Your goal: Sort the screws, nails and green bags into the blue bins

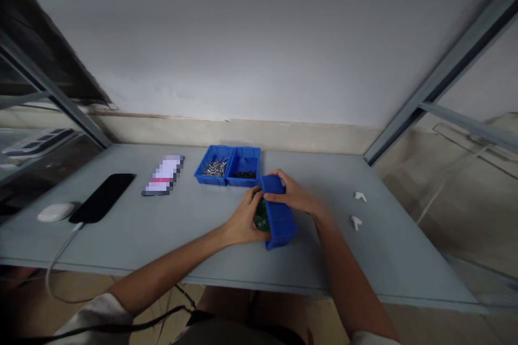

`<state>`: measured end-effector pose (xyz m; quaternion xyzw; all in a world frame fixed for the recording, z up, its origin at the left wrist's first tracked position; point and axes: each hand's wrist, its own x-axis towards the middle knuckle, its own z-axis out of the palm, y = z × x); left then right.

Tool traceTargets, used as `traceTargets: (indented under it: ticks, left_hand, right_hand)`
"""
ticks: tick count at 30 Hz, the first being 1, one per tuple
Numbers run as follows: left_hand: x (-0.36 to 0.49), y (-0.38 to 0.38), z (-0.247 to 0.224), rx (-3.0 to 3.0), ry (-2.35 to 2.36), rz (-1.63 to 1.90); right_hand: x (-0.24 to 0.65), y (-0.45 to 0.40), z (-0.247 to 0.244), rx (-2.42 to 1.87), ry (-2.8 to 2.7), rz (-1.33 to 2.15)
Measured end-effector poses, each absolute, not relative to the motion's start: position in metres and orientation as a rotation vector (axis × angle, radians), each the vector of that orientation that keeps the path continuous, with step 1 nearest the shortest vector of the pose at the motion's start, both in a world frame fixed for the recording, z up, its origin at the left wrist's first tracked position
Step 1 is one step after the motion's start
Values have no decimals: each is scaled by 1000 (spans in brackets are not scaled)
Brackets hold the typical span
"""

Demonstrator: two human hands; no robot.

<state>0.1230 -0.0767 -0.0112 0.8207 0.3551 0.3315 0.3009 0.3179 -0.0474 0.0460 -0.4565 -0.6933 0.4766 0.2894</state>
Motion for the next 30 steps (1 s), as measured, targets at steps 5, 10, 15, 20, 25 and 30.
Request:
traceTargets:
  ticks: [5, 10, 15, 20, 25, 30]
  left_hand:
    - [120, -68, -8, 2234, 927, 851]
    - [117, -67, -1, 2338, 888, 790]
    - [113, -65, -1, 2407, 759, 715]
    - [101, -70, 4, 2436, 744, 751]
    - [74, -83, 8, 2424, 854, 843]
    - [38, -83, 15, 2485, 1000, 778]
  right_hand:
    - [312, -49, 45, -1207, -1857, 1272]
    - [310, -51, 45, -1241, -1935, 1146]
    - [307, -57, 51, -1335, -1929, 993]
    - [306, -58, 58, -1384, -1909, 984]
    - [330, -51, 56, -1443, -1833, 996]
    - [374, -35, 47, -1534, -1511, 974]
